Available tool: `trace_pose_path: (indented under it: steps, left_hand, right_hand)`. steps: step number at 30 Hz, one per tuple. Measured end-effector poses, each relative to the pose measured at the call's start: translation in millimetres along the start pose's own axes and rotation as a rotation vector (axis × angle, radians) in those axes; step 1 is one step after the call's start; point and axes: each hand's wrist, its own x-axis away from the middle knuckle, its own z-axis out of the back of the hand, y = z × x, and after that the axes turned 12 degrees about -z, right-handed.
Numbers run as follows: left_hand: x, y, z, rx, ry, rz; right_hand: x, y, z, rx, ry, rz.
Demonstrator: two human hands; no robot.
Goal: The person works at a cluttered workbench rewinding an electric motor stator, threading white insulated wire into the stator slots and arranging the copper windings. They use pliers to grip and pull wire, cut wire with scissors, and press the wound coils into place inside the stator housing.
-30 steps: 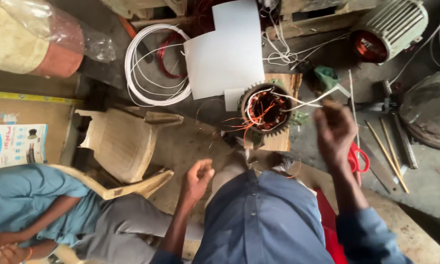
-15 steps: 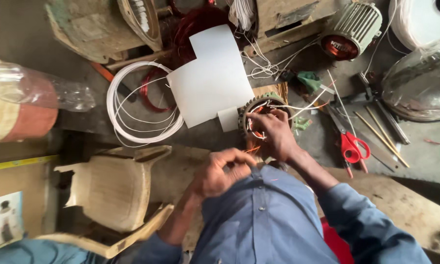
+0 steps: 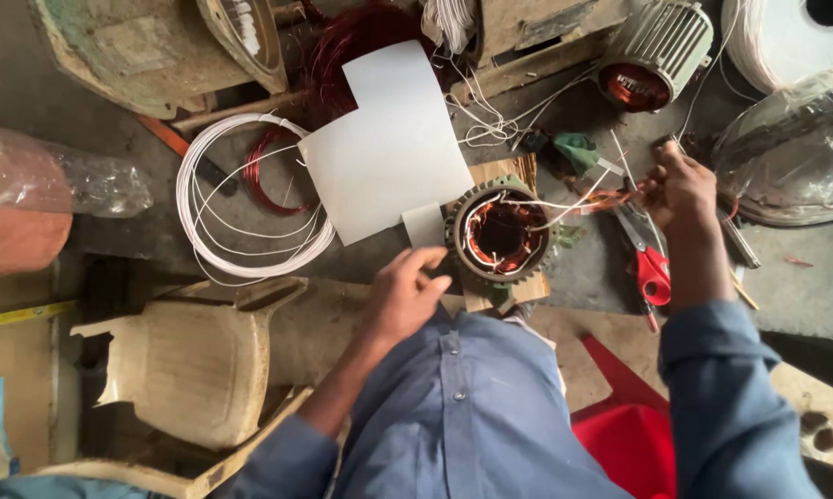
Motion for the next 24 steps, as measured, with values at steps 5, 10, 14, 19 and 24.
trace_pose_path:
  steps: [5, 10, 14, 19, 24]
  left_hand:
    - [-50.3, -7.2, -44.4, -0.317, 0.088, -0.197]
    - [-77.9, -13.7, -55.1, -0.364, 0.001, -0.171]
    - [-74.9, -13.0, -48.8, -0.226, 0.038, -0.082]
    - [-54.1, -2.3, -30.4, -0.258, 0.175, -0.173]
    - [-19.5, 21.3, -9.4, -0.129, 0.126, -0.330]
  right_hand:
    - [60.2, 24.7, 38.7, 0.023, -0.321, 0.093]
    - [139.2, 91.1, 79.3, 0.335, -0.391, -0.050]
    - [177.9, 140.9, 102.9, 0.230, -0.102, -0.172]
    - [197.9, 164.0, 91.1, 0.322, 0.044, -0.090]
    - [220.8, 141.9, 39.7, 1.163, -0.031, -0.116]
